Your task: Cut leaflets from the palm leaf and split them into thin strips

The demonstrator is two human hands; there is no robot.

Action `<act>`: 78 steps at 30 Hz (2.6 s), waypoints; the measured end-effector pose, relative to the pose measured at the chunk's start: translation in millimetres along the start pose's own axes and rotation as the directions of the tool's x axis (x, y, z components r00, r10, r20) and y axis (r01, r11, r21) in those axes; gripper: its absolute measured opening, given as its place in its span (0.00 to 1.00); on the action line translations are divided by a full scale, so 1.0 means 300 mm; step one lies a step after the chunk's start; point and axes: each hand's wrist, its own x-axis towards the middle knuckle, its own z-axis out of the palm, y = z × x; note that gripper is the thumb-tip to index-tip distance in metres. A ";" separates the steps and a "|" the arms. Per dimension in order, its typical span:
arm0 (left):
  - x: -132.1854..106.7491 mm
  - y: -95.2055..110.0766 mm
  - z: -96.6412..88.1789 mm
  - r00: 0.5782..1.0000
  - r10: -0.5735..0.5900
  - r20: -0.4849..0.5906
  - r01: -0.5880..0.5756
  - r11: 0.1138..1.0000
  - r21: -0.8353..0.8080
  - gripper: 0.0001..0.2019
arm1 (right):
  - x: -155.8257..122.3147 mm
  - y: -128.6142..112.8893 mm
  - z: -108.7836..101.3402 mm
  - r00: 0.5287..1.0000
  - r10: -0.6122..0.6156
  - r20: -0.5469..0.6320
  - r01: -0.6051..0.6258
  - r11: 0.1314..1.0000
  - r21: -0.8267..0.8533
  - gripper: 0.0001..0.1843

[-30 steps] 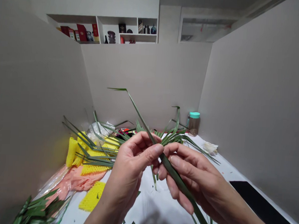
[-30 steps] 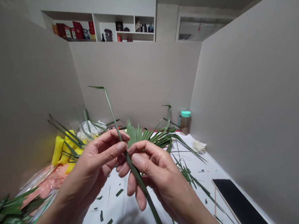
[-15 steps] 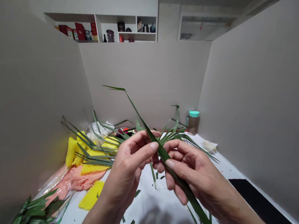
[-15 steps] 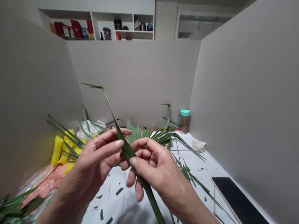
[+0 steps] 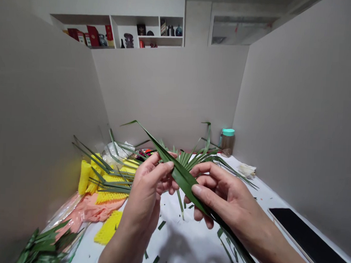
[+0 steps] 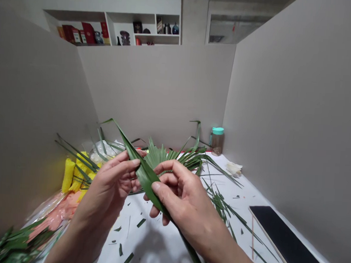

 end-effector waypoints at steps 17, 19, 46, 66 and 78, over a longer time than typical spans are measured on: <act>0.024 0.060 -0.064 0.988 0.109 -0.109 -0.113 0.993 -0.024 0.12 | -0.046 -0.050 -0.030 0.995 0.054 0.080 -0.037 0.980 -0.195 0.18; 0.022 0.067 -0.068 0.987 0.117 -0.114 -0.121 0.992 -0.032 0.12 | -0.052 -0.053 -0.025 0.994 0.069 0.079 -0.052 0.978 -0.202 0.20; -0.066 0.029 0.028 0.993 -0.041 0.113 0.045 0.998 -0.035 0.08 | -0.080 -0.063 0.003 0.961 -0.237 -0.143 0.167 0.909 -0.383 0.08; -0.069 0.067 0.032 0.992 -0.073 0.103 0.080 0.995 -0.062 0.08 | -0.082 -0.079 -0.006 0.967 -0.218 -0.129 0.173 0.940 -0.293 0.07; -0.075 0.060 0.033 0.986 -0.101 0.132 0.100 0.995 0.011 0.08 | -0.093 -0.086 -0.001 0.972 -0.189 -0.136 0.152 0.957 -0.245 0.09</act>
